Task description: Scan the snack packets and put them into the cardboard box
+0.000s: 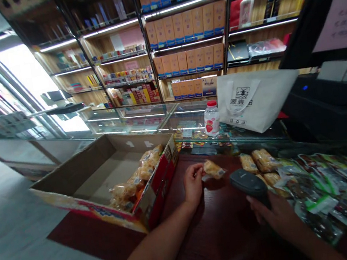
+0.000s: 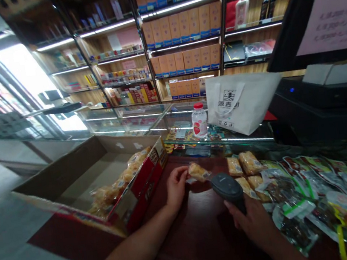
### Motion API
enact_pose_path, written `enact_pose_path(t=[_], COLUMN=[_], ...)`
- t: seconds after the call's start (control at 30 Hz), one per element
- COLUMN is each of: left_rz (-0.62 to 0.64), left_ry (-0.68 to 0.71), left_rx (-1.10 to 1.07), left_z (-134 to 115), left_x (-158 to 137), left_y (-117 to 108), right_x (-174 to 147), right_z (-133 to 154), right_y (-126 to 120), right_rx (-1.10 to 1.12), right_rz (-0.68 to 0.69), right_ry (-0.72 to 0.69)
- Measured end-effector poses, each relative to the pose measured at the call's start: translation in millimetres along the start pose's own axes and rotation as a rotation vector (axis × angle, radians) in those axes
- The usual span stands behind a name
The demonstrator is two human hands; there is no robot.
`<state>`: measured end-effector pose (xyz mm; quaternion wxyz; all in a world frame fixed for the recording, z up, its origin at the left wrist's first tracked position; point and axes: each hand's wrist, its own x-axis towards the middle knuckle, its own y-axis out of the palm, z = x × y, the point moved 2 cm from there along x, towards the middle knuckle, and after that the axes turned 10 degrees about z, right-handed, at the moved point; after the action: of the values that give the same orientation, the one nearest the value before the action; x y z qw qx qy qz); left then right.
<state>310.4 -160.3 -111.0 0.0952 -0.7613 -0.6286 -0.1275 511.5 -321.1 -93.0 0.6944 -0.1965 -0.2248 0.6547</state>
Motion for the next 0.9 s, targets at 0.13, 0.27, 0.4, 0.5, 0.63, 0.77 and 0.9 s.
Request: enact_pose_path(t=[0.13,0.27,0.4,0.5,0.63,0.77,0.9], left_rz=[0.018,0.029,-0.057,-0.217,-0.218,-0.149,-0.213], left_ry=[0.040,0.068,0.096,0.165,0.018,-0.280,-0.244], left_rx=[0.030,0.046,0.064,0.174,0.341,0.602,0.826], left_z=[-9,-39,-107,-166,-195,-171,-163], left_x=[-1,-13,-25,-22,-1,14,3], left_y=[4,3,-38,-101,-180,-215,-215], right_x=[-1,-14,-37,-55,-72,-82,-86], right_z=[12,21,18,10,6,16,24], right_y=[-1,-3,-14,-22,-31,-34,-36], right_rx=[0.046,0.098,0.152,0.135,0.129,0.169,0.339], right_rz=[0.010,0.008,-0.008,0.042,0.002,-0.024,-0.101], right_ry=[-0.002,-0.011,0.057,0.053,0.083,0.076,0.074])
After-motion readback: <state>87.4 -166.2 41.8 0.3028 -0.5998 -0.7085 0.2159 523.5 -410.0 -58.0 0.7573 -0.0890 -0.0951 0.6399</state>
